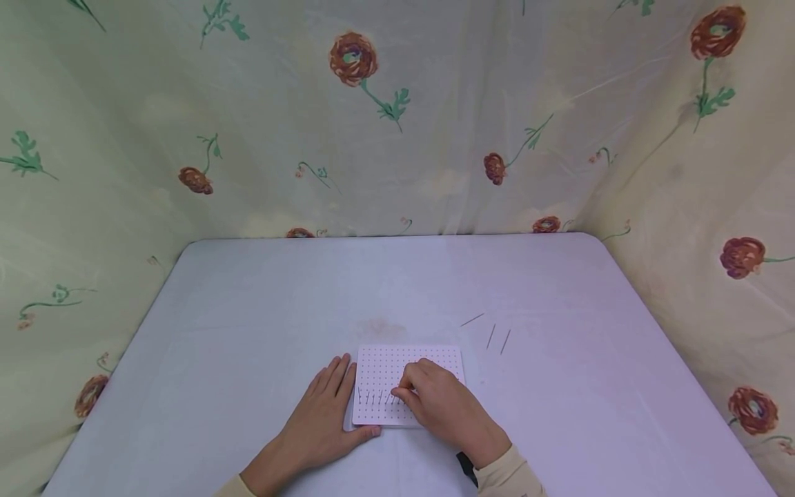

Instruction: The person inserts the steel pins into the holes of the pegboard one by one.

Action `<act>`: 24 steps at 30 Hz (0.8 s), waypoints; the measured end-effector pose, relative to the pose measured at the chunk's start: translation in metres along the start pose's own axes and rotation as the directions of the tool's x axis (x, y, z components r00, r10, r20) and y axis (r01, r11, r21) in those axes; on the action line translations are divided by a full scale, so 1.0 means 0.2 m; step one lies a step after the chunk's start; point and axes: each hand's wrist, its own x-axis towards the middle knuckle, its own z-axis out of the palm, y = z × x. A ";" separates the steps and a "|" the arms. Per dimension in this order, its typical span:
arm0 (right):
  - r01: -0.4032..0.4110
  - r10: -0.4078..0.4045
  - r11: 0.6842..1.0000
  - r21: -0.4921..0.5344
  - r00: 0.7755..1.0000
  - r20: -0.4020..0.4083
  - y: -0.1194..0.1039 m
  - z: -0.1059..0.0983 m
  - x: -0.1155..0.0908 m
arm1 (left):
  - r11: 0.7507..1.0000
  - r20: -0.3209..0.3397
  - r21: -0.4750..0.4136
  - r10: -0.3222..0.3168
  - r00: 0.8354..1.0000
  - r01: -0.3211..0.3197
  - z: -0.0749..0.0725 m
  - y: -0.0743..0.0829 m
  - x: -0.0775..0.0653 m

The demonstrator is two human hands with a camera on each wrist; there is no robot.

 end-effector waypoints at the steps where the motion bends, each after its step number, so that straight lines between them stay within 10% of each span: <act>1: 0.003 -0.003 1.000 -0.003 1.000 -0.001 0.00 0.00 0.00 | 1.000 0.000 -0.003 0.000 1.000 0.000 0.00 0.00 0.00; 14: -0.021 0.021 0.999 -0.040 1.000 0.011 0.02 -0.01 -0.01 | 1.000 0.005 -0.015 0.011 1.000 -0.010 0.01 0.00 0.00; 24: -0.101 0.092 0.993 -0.061 0.987 -0.135 0.12 -0.13 -0.03 | 1.000 -0.003 0.003 0.000 1.000 0.000 0.01 0.00 0.00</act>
